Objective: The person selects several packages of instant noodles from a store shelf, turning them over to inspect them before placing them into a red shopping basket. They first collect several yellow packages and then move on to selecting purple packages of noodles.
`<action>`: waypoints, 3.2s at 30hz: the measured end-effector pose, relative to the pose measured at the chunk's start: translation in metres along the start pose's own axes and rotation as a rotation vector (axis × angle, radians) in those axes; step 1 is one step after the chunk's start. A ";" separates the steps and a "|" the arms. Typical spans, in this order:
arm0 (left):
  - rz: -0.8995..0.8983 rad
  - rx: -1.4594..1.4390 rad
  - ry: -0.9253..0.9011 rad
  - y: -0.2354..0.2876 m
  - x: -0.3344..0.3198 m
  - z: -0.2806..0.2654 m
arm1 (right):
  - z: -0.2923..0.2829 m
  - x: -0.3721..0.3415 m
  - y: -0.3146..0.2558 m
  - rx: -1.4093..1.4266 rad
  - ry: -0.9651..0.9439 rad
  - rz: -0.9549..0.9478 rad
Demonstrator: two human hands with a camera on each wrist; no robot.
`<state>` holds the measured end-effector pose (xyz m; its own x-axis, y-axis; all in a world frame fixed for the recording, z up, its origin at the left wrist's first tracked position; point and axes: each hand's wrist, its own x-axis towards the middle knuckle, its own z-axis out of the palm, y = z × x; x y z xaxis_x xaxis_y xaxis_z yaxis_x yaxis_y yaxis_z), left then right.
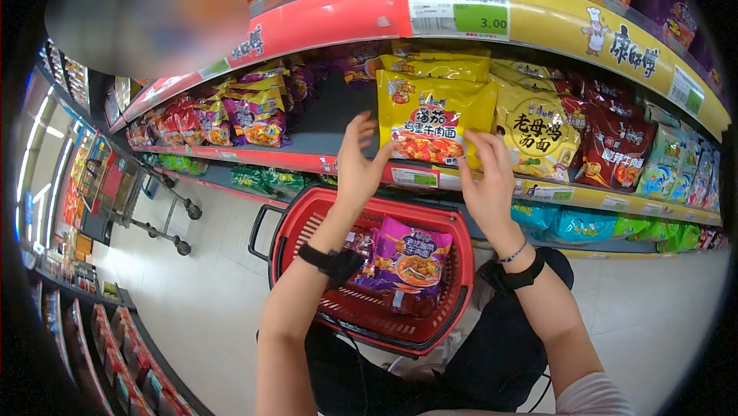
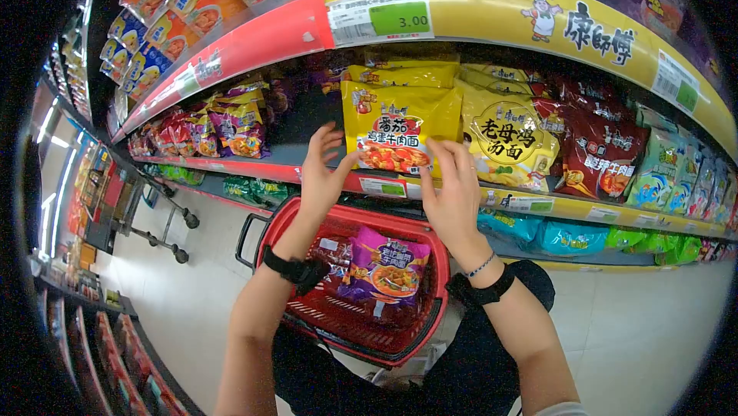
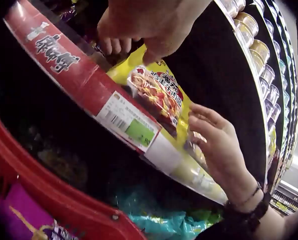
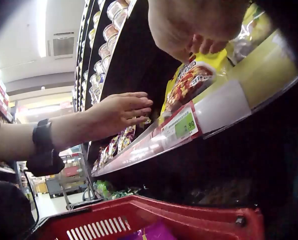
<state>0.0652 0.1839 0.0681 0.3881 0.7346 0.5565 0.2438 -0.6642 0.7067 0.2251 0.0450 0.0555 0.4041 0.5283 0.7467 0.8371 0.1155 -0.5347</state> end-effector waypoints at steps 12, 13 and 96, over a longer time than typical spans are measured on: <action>-0.416 0.235 -0.345 -0.105 -0.205 -0.048 | 0.026 -0.066 -0.010 0.194 -0.949 -0.224; -0.408 0.303 -0.361 -0.100 -0.211 -0.041 | 0.030 -0.080 -0.005 0.082 -1.127 -0.217; -0.901 -0.951 0.248 -0.036 -0.181 -0.142 | 0.122 -0.041 -0.112 0.650 -0.333 0.317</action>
<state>-0.1399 0.0945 0.0044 0.2245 0.9361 -0.2707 -0.4221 0.3438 0.8388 0.0697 0.1133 0.0365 0.3693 0.8302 0.4177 0.2766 0.3309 -0.9022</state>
